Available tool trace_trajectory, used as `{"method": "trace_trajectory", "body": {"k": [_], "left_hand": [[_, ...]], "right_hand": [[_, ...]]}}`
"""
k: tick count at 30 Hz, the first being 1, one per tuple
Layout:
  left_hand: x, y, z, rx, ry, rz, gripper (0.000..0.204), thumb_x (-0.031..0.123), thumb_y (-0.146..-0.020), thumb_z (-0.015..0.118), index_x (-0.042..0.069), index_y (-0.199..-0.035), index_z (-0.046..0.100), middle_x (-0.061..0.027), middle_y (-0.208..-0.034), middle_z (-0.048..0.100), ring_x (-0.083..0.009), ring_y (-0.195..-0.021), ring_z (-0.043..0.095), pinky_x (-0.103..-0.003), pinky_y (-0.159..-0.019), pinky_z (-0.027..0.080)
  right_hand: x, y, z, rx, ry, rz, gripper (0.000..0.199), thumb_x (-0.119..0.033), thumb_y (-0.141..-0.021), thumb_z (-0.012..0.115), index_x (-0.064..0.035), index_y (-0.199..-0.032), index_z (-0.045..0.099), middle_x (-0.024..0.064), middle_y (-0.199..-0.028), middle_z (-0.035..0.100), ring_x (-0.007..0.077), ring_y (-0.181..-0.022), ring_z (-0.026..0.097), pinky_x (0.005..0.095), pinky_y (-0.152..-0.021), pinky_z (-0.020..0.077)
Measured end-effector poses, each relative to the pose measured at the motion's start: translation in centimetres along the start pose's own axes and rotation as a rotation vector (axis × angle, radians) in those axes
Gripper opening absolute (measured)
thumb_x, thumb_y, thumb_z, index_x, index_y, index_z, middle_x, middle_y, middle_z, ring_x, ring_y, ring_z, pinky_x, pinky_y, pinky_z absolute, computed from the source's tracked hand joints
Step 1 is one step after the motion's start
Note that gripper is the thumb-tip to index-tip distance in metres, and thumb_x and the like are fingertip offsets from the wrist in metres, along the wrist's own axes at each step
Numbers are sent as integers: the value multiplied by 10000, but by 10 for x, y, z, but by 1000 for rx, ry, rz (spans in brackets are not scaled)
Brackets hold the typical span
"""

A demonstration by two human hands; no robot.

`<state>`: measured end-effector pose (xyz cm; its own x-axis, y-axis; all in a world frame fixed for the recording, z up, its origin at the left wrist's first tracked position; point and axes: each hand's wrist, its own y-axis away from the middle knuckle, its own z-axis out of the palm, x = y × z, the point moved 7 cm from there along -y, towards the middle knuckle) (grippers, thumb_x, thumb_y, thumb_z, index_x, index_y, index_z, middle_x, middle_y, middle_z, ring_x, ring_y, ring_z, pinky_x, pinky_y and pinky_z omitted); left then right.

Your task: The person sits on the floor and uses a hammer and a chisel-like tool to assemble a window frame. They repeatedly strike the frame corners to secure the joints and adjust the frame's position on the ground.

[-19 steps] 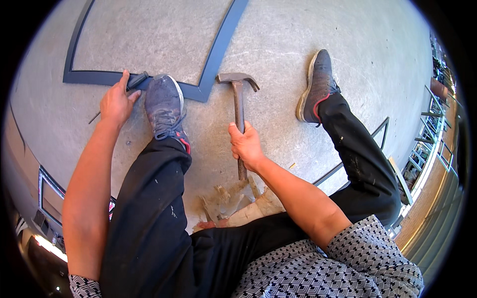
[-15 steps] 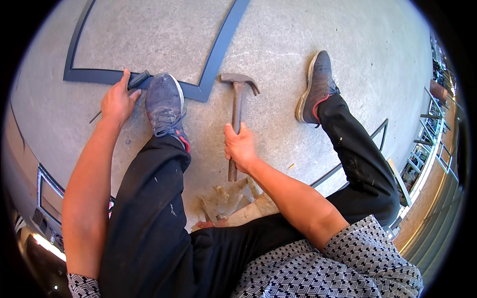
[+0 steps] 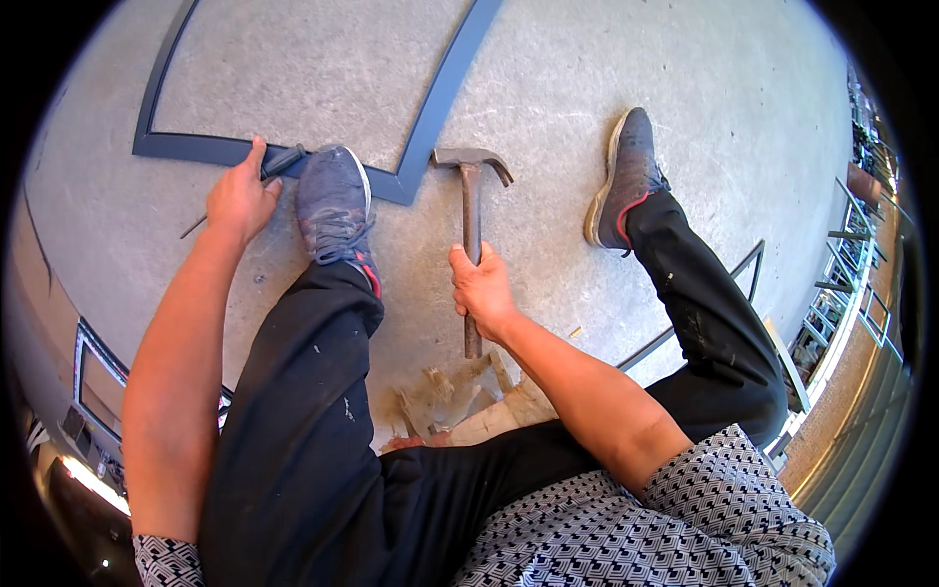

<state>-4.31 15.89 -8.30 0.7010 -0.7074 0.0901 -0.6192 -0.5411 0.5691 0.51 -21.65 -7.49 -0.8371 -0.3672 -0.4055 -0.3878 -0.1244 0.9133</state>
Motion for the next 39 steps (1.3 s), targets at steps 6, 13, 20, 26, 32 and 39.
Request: {"method": "trace_trajectory", "body": {"k": [6,13,20,26,32,39], "left_hand": [[1,2,0,-1,16,-23,755,282,-944,706,212,-1625,385,-217,-1099,739,-408,-1041,708,-497,-906,553],[4,2,-2,-47,8,-38,777,268,-949,689,229,-1644,344,-225,-1120,734,-414,-1045,707,-501,-901,554],[0,3,4,-30,17,-41,773,267,-949,684,231,-1643,346,-231,-1108,735,-425,-1041,707,-511,-905,551],[-1,0,6,-20,50,-42,774,266,-941,688,215,-1638,354,-239,-1113,735,-431,-1045,705,-512,-904,551],[3,0,7,-20,48,-43,778,261,-936,683,192,-1637,352,-243,-1117,733,-430,-1048,704,-517,-901,550],[3,3,9,-9,78,-53,783,259,-933,670,171,-1640,344,-257,-1087,737,-439,-1029,706,-516,-895,551]], "right_hand": [[2,0,7,31,28,-31,251,-312,-1065,605,-151,-971,436,-24,-655,445,74,-450,387,285,-398,344],[4,4,13,47,-19,8,247,-309,-1069,596,-145,-987,430,-5,-680,455,94,-472,400,298,-419,368],[2,17,24,40,-134,57,252,-308,-1070,589,-144,-985,416,-2,-678,441,104,-483,402,310,-431,380],[16,28,32,10,-117,114,240,-299,-1074,585,-146,-988,420,-10,-671,434,107,-471,392,312,-427,378],[26,32,42,84,-163,95,238,-300,-1075,583,-145,-992,422,-14,-671,434,103,-472,389,312,-421,364],[26,38,45,75,-186,125,242,-312,-1073,583,-149,-991,424,-12,-674,428,103,-479,391,315,-427,367]]}}
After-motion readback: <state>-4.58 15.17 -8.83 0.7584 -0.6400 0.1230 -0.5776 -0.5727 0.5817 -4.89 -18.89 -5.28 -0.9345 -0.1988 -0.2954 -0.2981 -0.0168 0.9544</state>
